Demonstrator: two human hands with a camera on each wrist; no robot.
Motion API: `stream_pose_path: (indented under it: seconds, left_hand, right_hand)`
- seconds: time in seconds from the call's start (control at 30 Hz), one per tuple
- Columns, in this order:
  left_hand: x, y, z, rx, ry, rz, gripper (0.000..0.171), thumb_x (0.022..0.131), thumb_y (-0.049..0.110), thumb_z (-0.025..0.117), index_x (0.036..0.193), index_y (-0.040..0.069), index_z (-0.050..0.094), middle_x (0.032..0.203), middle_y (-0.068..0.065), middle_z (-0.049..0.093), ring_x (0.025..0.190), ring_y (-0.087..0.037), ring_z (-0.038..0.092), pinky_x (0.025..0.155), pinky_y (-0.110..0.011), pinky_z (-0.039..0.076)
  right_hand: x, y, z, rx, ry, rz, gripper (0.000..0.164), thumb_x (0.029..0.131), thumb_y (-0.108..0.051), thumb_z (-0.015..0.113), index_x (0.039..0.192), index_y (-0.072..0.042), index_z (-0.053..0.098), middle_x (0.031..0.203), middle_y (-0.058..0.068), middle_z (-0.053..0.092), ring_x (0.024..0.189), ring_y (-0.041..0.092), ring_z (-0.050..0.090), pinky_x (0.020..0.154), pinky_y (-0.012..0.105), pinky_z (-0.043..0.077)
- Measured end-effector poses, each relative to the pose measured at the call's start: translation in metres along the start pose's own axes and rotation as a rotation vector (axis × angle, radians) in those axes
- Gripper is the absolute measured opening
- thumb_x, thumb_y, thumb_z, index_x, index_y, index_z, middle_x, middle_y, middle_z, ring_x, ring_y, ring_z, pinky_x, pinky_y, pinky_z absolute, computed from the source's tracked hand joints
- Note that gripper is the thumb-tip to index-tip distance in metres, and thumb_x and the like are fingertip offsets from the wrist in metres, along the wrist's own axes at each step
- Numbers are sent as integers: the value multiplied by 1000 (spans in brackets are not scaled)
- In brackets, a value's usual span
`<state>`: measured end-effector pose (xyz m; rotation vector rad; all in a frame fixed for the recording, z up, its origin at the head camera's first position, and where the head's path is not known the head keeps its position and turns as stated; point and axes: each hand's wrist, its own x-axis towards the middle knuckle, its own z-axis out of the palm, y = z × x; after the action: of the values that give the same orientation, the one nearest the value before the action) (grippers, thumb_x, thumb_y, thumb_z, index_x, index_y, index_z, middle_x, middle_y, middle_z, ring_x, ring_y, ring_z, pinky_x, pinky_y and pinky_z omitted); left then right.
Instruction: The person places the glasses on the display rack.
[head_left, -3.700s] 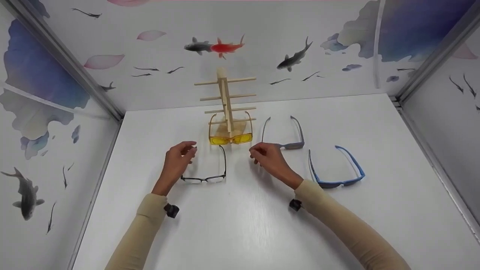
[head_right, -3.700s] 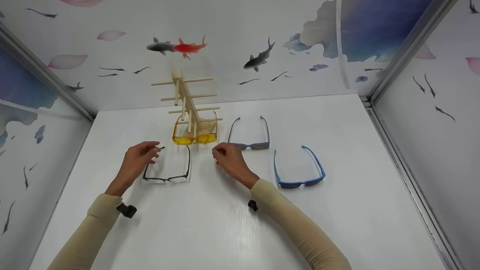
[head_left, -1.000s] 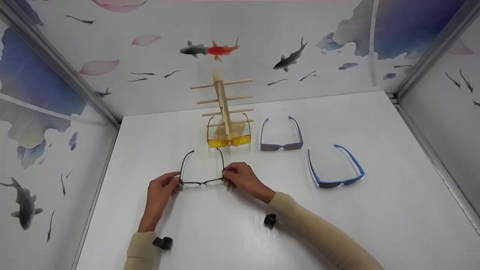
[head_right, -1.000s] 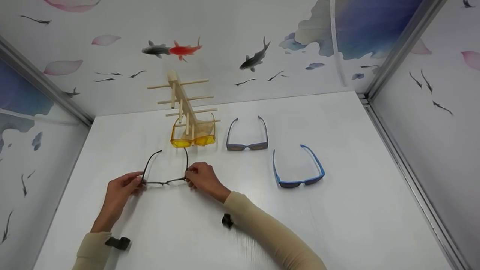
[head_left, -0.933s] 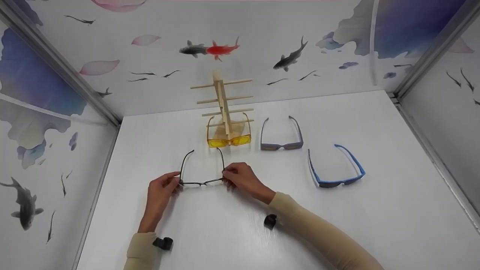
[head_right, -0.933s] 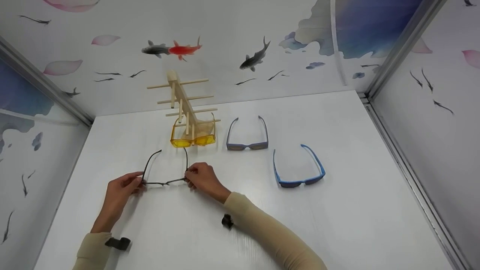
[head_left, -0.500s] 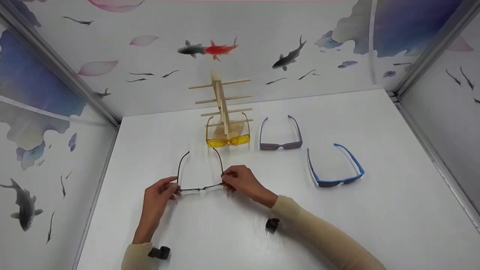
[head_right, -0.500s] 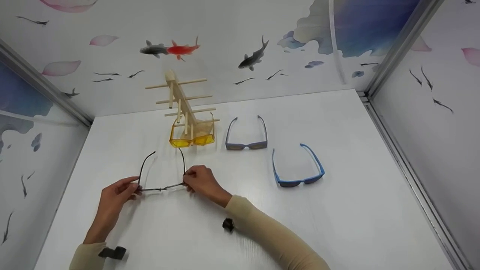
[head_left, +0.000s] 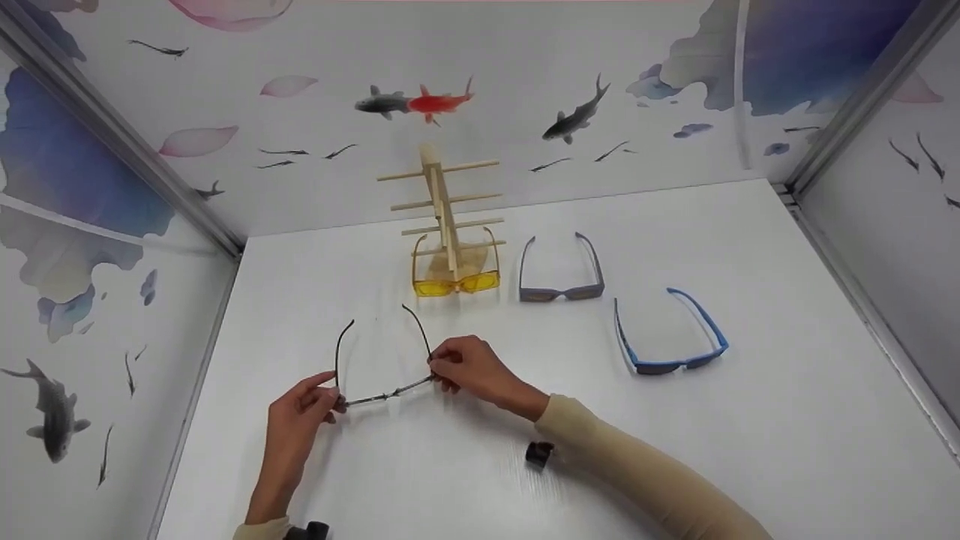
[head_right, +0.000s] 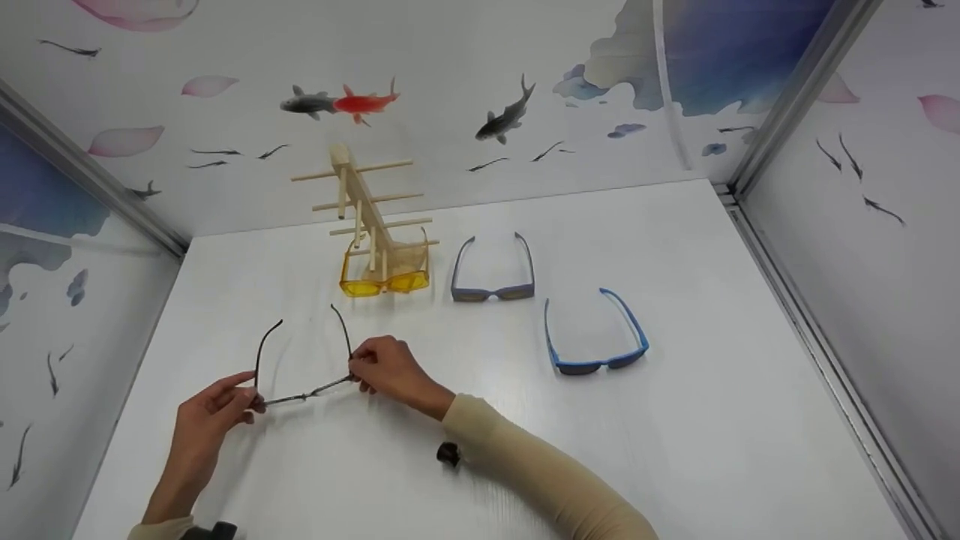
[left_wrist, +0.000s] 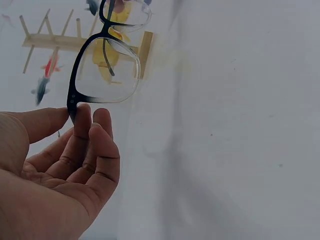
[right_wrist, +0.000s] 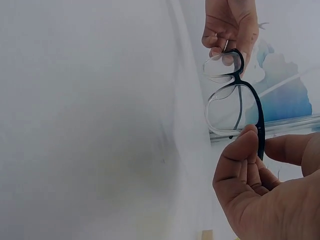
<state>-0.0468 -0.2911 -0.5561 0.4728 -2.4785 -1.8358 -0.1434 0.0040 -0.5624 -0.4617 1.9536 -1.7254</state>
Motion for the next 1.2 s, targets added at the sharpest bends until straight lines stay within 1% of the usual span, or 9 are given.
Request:
stream_pose_path:
  seconds: [0.2, 0.33, 0.47, 0.6, 0.7, 0.8, 1.03, 1.13, 1.2]
  left_hand:
    - [-4, 9, -5, -3, 15, 51, 34, 108, 0, 67, 142, -4, 68, 110, -28, 76, 89, -20, 75, 77, -25, 61]
    - [-3, 18, -4, 9, 16, 77, 33, 108, 0, 68, 141, -4, 69, 109, -27, 76, 88, -19, 75, 76, -24, 61]
    - [-1, 29, -2, -8, 1, 100, 34, 108, 1, 69, 141, -4, 68, 108, -22, 77, 88, -18, 75, 77, -24, 61]
    - [1, 40, 0, -30, -18, 125, 33, 107, 1, 69, 140, -3, 69, 107, -21, 76, 90, -19, 75, 77, -25, 61]
    - [4, 48, 1, -28, -32, 144, 33, 107, 1, 69, 140, -2, 70, 107, -21, 76, 90, -19, 76, 77, -25, 61]
    - [8, 54, 4, -30, -45, 157, 33, 107, 1, 70, 140, -1, 70, 108, -22, 77, 90, -20, 76, 77, -25, 61]
    - [17, 66, 15, -29, -80, 173, 33, 106, 0, 70, 139, 0, 71, 106, -21, 77, 89, -22, 76, 77, -25, 61]
    - [20, 70, 21, -33, -91, 170, 33, 106, 0, 70, 139, 0, 71, 108, -24, 77, 89, -22, 76, 77, -25, 61]
    - [22, 72, 24, -40, -102, 172, 33, 106, 0, 70, 139, 0, 71, 109, -25, 76, 90, -23, 76, 77, -26, 62]
  right_hand:
    - [-2, -11, -1, -19, 1, -26, 18, 108, -11, 67, 116, 2, 77, 105, 32, 75, 75, 14, 68, 67, 26, 59]
    - [-6, -20, -6, -17, 2, -46, 15, 109, -12, 67, 115, -4, 78, 104, 26, 76, 77, 14, 69, 69, 29, 60]
    - [-11, -27, -12, -8, 12, -90, 14, 109, -12, 67, 116, -3, 77, 101, 22, 76, 76, 16, 68, 71, 35, 62]
    - [-14, -34, -19, -10, 26, -142, 15, 110, -12, 67, 116, -2, 77, 97, 18, 75, 76, 17, 67, 71, 33, 61]
    - [-16, -41, -24, -25, 44, -163, 15, 109, -12, 68, 116, -2, 77, 95, 11, 75, 76, 17, 67, 70, 28, 60]
    - [-18, -46, -30, -31, 62, -171, 16, 109, -11, 68, 116, -1, 77, 96, 11, 75, 77, 17, 67, 70, 28, 60]
    - [-22, -49, -44, -32, 108, -173, 16, 109, -11, 68, 118, 0, 76, 99, 21, 74, 77, 19, 68, 71, 28, 60]
    - [-26, -51, -49, -25, 123, -165, 16, 109, -11, 68, 118, 0, 76, 99, 20, 74, 78, 20, 68, 72, 29, 61]
    - [-29, -53, -53, -22, 134, -154, 17, 108, -11, 69, 119, 0, 76, 98, 16, 74, 79, 20, 68, 72, 29, 61]
